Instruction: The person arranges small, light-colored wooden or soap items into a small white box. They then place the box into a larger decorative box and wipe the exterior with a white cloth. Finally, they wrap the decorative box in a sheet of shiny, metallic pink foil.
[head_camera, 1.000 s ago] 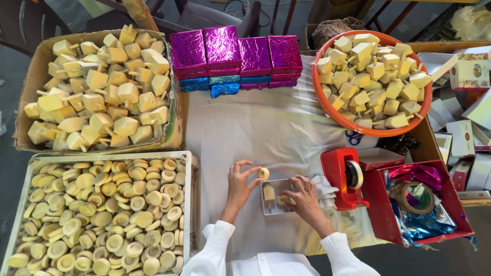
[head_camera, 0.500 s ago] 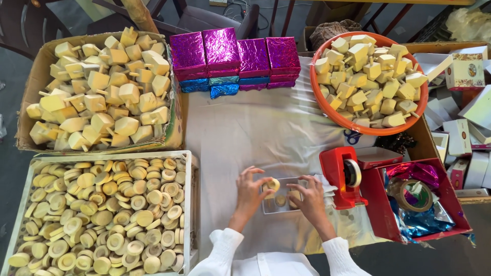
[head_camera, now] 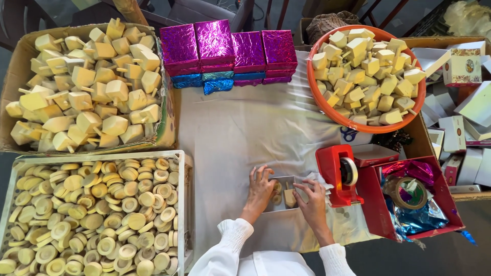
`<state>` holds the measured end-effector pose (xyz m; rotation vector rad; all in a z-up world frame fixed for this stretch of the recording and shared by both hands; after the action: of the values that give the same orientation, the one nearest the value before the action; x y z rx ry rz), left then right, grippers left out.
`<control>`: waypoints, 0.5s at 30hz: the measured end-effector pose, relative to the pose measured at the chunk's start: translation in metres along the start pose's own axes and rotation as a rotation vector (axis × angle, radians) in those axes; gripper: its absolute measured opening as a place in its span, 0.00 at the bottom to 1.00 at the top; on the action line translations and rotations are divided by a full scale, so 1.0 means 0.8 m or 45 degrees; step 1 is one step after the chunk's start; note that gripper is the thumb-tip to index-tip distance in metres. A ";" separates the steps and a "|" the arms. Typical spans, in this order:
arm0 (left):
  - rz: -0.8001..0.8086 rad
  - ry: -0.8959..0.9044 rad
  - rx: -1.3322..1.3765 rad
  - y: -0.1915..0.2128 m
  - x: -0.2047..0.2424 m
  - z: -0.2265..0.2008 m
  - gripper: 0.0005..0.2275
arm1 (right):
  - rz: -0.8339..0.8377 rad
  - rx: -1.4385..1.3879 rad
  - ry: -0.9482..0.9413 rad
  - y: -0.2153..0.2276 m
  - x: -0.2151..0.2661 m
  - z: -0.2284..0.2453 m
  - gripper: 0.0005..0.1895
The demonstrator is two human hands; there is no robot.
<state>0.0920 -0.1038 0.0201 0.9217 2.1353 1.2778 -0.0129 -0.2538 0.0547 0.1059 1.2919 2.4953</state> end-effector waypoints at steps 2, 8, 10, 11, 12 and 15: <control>0.049 0.017 0.013 -0.001 -0.003 -0.001 0.11 | 0.010 -0.033 -0.011 -0.005 0.001 -0.003 0.14; 0.072 0.069 0.012 -0.005 -0.007 -0.001 0.12 | 0.011 -0.083 -0.016 -0.004 -0.001 0.001 0.14; 0.040 0.075 0.060 0.000 -0.003 0.000 0.14 | 0.005 -0.100 -0.016 -0.004 0.000 -0.002 0.14; 0.006 0.082 0.107 0.003 0.000 0.000 0.16 | -0.001 -0.118 -0.013 -0.004 0.001 -0.003 0.15; 0.006 0.081 0.105 0.004 0.004 0.001 0.16 | -0.002 -0.119 -0.013 -0.005 0.002 -0.004 0.15; -0.082 0.121 0.251 0.009 0.019 0.008 0.17 | 0.018 -0.207 -0.087 -0.012 0.005 -0.011 0.17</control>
<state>0.0887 -0.0863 0.0226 0.8774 2.3788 1.1148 -0.0161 -0.2544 0.0417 0.1610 1.0603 2.5736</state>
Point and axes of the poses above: each hand's wrist, its own x-axis away from the middle knuckle, its own y-axis out of the back of the hand, z = x × y, the point moved 5 cm from there along -x, towards the middle knuckle, and after that the axes turned 11 degrees about z, right-handed, at the moved point
